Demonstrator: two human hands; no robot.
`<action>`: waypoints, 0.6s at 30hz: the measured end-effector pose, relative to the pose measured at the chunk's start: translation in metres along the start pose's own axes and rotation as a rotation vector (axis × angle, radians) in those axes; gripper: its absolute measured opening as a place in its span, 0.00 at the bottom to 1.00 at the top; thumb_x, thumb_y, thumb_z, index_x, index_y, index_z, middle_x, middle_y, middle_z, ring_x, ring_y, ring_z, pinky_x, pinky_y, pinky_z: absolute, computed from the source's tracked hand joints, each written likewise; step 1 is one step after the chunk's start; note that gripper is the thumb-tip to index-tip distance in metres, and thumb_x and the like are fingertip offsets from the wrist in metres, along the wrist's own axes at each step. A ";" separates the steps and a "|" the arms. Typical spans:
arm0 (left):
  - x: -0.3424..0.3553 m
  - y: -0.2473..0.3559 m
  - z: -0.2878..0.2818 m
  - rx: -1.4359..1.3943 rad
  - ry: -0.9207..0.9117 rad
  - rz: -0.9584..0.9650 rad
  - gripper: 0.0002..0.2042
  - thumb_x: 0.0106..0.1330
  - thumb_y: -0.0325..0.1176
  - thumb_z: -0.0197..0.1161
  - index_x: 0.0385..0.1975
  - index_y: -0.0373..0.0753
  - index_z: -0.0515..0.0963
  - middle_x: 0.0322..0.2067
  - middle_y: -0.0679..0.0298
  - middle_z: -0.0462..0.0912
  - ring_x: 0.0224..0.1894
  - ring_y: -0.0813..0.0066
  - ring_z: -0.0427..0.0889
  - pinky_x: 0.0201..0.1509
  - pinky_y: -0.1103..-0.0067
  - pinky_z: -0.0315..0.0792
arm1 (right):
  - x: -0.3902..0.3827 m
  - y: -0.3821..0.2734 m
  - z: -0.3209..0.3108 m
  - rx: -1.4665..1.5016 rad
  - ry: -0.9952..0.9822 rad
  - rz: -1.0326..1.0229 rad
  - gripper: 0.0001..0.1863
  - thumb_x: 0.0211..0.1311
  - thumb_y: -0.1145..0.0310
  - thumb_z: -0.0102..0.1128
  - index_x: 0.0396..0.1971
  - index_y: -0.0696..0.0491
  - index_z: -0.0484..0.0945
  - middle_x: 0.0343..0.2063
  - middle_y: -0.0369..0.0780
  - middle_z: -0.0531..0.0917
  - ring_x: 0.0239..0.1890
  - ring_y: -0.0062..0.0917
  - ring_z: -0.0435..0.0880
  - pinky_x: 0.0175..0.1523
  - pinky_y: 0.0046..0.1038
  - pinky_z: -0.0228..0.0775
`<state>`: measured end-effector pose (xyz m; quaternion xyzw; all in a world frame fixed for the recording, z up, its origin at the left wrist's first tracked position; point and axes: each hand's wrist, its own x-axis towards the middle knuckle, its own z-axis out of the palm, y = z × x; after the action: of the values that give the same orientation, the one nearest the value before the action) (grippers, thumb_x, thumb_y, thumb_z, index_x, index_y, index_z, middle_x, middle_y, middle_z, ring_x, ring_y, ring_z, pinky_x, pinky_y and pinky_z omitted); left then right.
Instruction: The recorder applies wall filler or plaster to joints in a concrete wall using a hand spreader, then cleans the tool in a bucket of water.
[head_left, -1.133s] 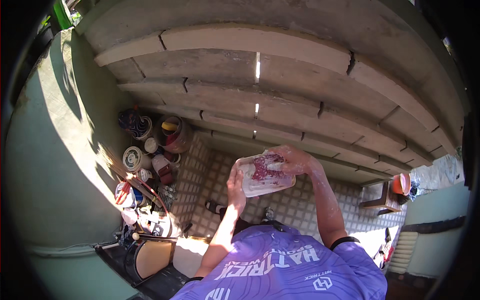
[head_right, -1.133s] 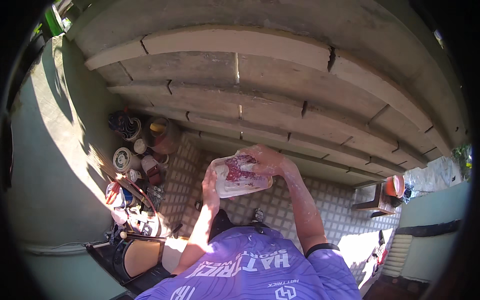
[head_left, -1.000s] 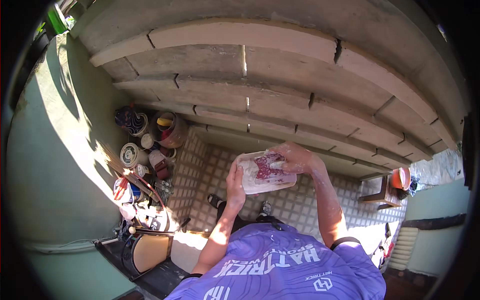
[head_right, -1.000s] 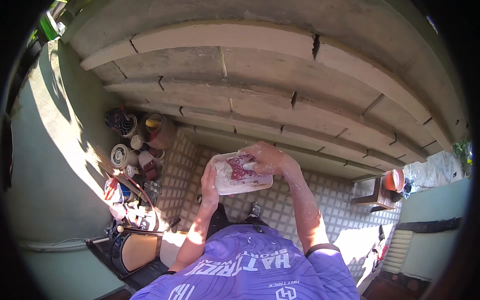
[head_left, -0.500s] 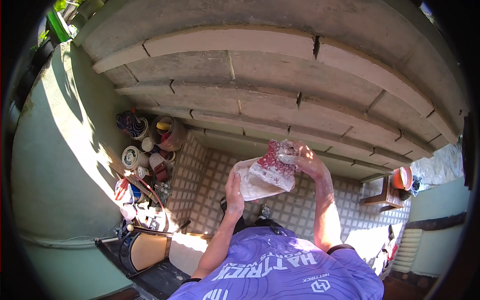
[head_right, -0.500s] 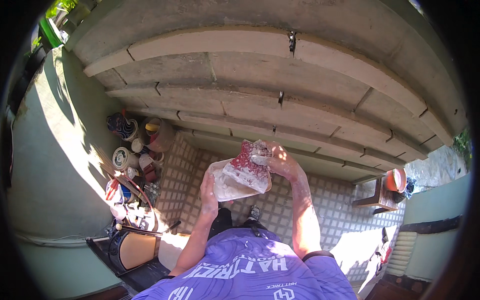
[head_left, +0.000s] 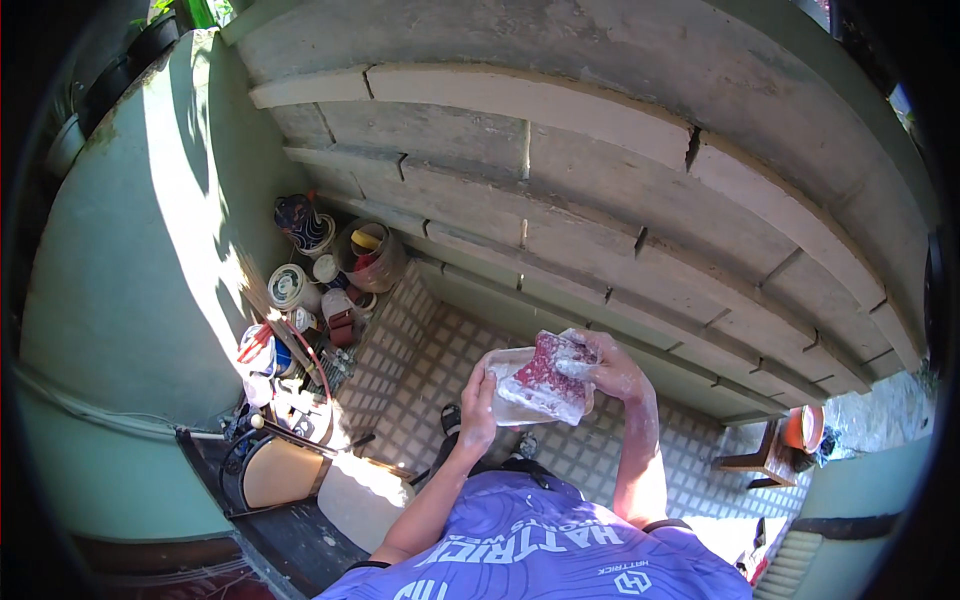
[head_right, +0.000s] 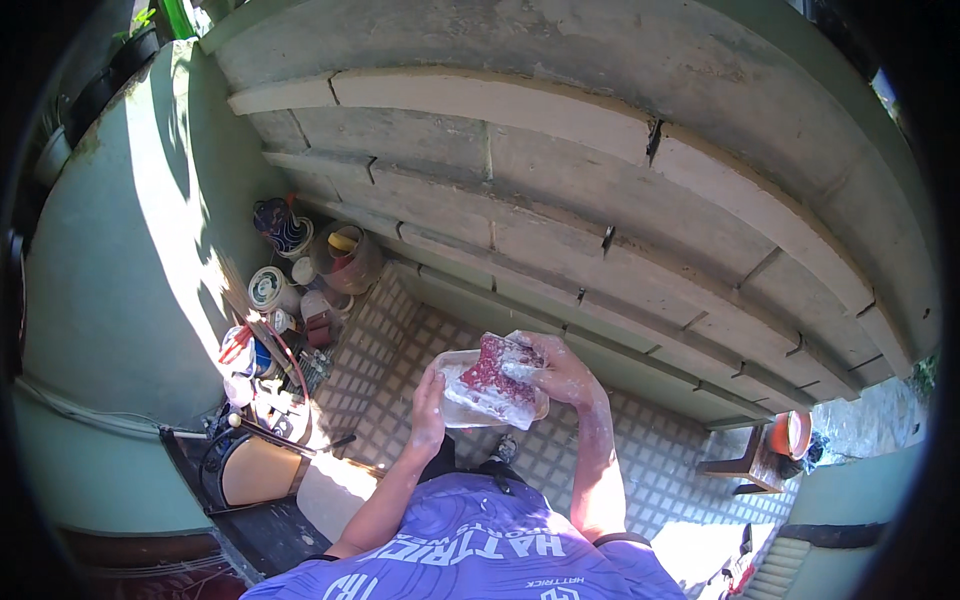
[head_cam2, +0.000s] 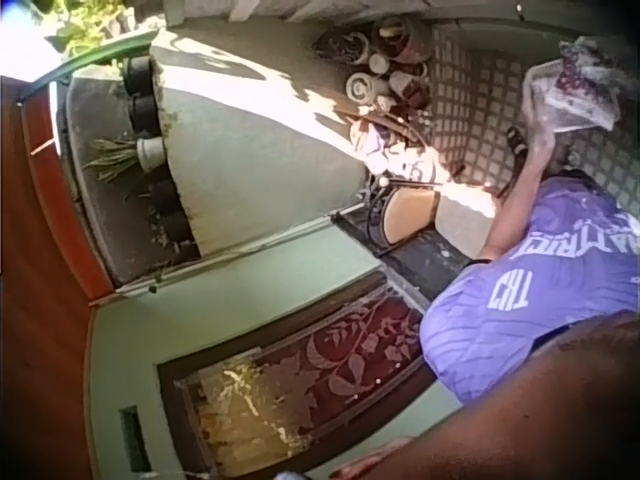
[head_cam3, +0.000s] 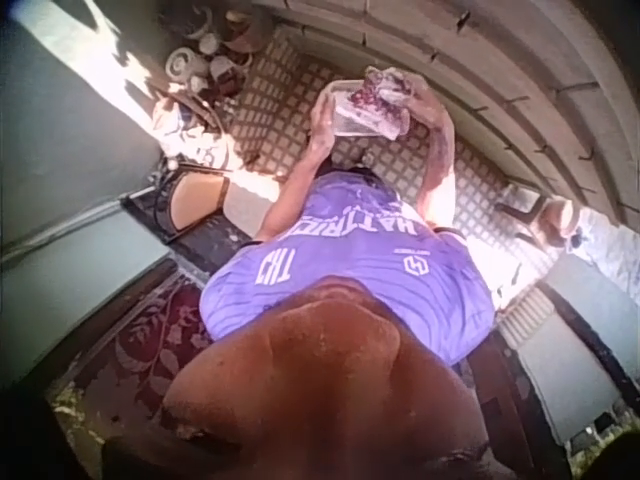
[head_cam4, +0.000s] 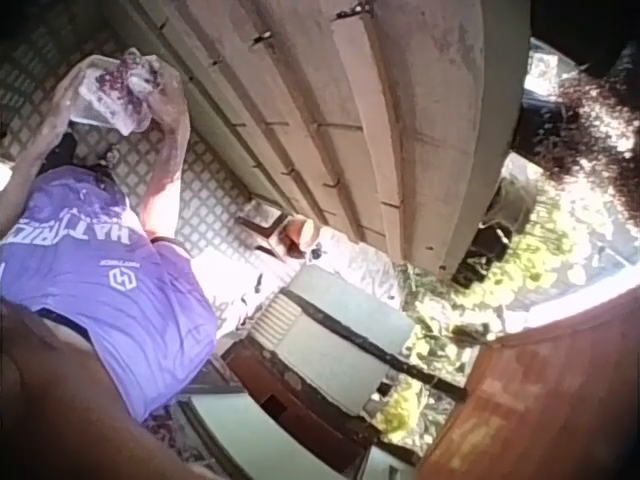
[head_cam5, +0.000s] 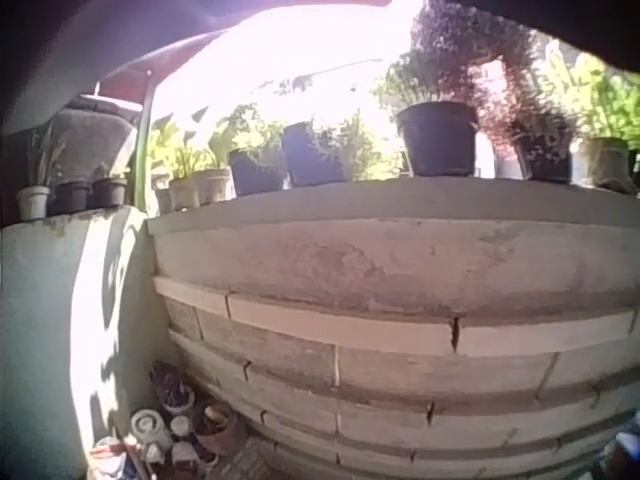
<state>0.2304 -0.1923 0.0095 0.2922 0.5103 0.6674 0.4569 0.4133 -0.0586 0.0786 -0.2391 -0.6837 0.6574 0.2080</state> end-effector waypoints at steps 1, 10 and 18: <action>-0.002 0.003 -0.002 -0.033 0.004 -0.081 0.20 0.74 0.39 0.44 0.61 0.36 0.64 0.49 0.61 0.76 0.42 0.76 0.79 0.34 0.80 0.78 | -0.002 0.000 0.000 0.142 0.080 0.061 0.21 0.52 0.69 0.65 0.47 0.58 0.76 0.39 0.35 0.81 0.43 0.19 0.78 0.51 0.25 0.71; 0.006 0.010 -0.006 -0.086 -0.010 -0.182 0.22 0.73 0.41 0.43 0.62 0.37 0.61 0.48 0.56 0.76 0.38 0.69 0.83 0.16 0.76 0.79 | -0.014 0.013 0.001 -0.099 0.424 0.082 0.23 0.51 0.73 0.66 0.50 0.58 0.75 0.41 0.38 0.83 0.43 0.21 0.79 0.50 0.25 0.72; 0.010 -0.008 -0.003 0.048 -0.042 -0.017 0.20 0.74 0.36 0.43 0.61 0.32 0.63 0.52 0.58 0.74 0.52 0.74 0.74 0.54 0.79 0.70 | -0.007 0.013 0.011 -0.522 0.081 -0.058 0.24 0.44 0.72 0.60 0.46 0.60 0.76 0.37 0.46 0.84 0.38 0.30 0.83 0.47 0.31 0.73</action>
<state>0.2257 -0.1837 0.0003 0.3126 0.5188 0.6450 0.4660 0.4127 -0.0716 0.0648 -0.2912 -0.8279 0.4423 0.1850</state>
